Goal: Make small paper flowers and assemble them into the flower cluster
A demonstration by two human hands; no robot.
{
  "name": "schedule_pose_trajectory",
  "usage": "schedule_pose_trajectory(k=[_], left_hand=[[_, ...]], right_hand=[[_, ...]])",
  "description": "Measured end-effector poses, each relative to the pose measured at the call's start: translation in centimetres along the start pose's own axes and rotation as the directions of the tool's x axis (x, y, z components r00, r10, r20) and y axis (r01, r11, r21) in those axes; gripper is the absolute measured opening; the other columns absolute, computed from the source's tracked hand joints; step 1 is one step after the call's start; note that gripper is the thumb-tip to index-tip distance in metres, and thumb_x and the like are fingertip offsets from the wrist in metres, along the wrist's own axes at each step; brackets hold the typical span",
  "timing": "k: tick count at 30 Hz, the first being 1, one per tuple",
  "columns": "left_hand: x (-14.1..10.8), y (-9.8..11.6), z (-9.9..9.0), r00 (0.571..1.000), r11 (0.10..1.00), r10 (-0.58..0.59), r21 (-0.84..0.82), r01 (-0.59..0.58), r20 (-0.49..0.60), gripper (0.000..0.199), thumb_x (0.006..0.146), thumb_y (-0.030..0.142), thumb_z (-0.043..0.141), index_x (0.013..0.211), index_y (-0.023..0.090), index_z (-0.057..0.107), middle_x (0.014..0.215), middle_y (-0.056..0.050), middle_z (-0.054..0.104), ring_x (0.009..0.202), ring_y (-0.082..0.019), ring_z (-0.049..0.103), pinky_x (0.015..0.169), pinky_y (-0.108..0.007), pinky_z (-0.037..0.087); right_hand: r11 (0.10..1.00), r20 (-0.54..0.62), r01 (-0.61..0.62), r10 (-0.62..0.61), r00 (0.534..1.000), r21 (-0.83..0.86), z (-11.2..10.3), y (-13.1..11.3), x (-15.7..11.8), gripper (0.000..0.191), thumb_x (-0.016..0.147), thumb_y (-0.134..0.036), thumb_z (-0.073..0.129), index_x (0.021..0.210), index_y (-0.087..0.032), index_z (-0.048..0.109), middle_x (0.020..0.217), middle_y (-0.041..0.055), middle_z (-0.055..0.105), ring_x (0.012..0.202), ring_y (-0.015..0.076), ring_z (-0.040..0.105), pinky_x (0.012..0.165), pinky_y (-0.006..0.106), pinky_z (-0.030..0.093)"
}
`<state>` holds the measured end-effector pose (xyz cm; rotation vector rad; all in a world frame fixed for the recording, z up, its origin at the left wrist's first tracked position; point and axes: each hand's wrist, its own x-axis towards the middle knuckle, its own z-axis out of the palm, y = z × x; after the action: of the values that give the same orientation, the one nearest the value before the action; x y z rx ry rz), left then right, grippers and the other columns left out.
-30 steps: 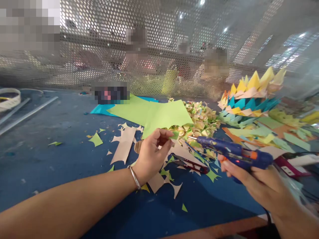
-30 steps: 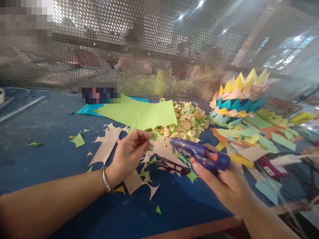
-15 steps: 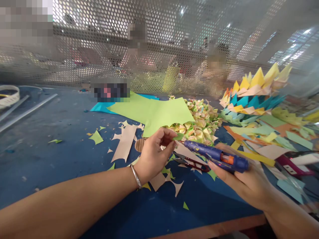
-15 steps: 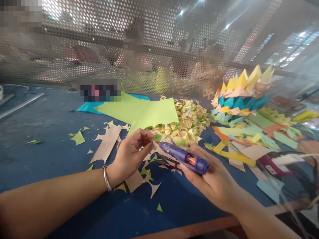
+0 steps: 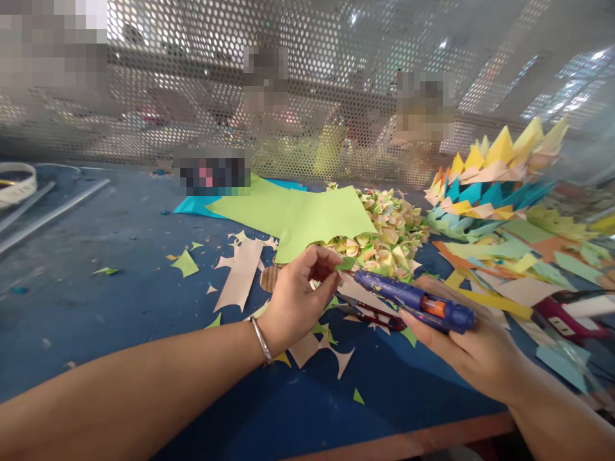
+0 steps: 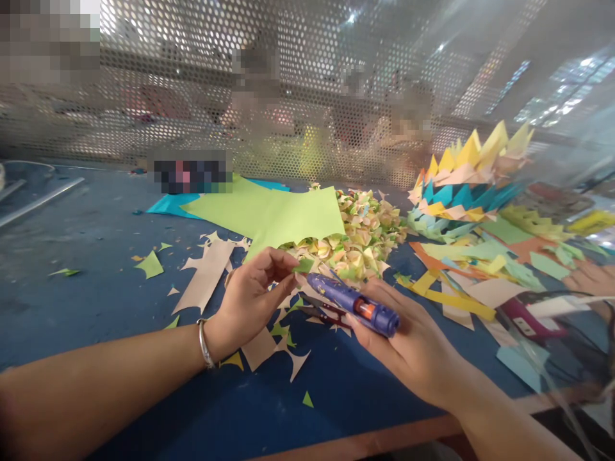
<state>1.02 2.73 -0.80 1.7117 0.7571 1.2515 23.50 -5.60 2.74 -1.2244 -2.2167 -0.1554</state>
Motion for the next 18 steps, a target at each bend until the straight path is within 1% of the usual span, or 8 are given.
schedule_pose_trajectory(k=[6, 11, 14, 18], left_hand=[[0.07, -0.23, 0.0, 1.0, 1.0, 0.005, -0.005, -0.005, -0.001, 0.009, 0.086, 0.015, 0.056, 0.094, 0.017, 0.056, 0.081, -0.002, 0.065, 0.071, -0.011, 0.063, 0.065, -0.024, 0.055], [0.06, -0.53, 0.13, 1.0, 1.0, 0.002, -0.026, -0.003, -0.002, 0.011, 0.085, 0.014, 0.056, 0.095, 0.018, 0.055, 0.083, -0.002, 0.065, 0.072, -0.011, 0.064, 0.066, -0.024, 0.055], [0.04, -0.46, 0.19, 1.0, 0.999, -0.01, -0.053, 0.009, -0.014, 0.012, 0.084, 0.014, 0.057, 0.094, 0.019, 0.054, 0.083, -0.002, 0.065, 0.072, -0.011, 0.064, 0.066, -0.025, 0.055], [0.08, -0.18, 0.21, 0.999, 0.994, -0.042, -0.099, 0.041, -0.015, 0.014, 0.084, 0.016, 0.059, 0.097, 0.019, 0.053, 0.084, -0.002, 0.063, 0.075, -0.012, 0.064, 0.069, -0.026, 0.055]], right_hand=[[0.999, 0.018, -0.028, 0.027, 0.999, 0.041, 0.01, 0.13, -0.25, 0.011, 0.09, -0.016, 0.058, 0.092, -0.026, 0.054, 0.079, -0.001, 0.064, 0.078, 0.0182, 0.068, 0.073, 0.025, 0.056], [0.997, 0.014, -0.051, 0.05, 0.999, 0.052, 0.15, 0.32, -0.68, 0.013, 0.088, -0.014, 0.059, 0.091, -0.026, 0.056, 0.08, -0.0007, 0.065, 0.073, 0.0173, 0.067, 0.063, 0.024, 0.054], [0.997, 0.011, -0.06, 0.059, 0.998, 0.044, 0.05, 0.32, -0.82, 0.012, 0.088, -0.015, 0.059, 0.092, -0.026, 0.058, 0.082, -0.0001, 0.066, 0.072, 0.0178, 0.068, 0.061, 0.025, 0.053], [0.997, 0.012, -0.073, 0.073, 0.997, 0.036, -0.17, 0.25, -0.92, 0.012, 0.087, -0.015, 0.06, 0.091, -0.026, 0.059, 0.082, -0.0003, 0.067, 0.072, 0.0182, 0.068, 0.061, 0.026, 0.053]])
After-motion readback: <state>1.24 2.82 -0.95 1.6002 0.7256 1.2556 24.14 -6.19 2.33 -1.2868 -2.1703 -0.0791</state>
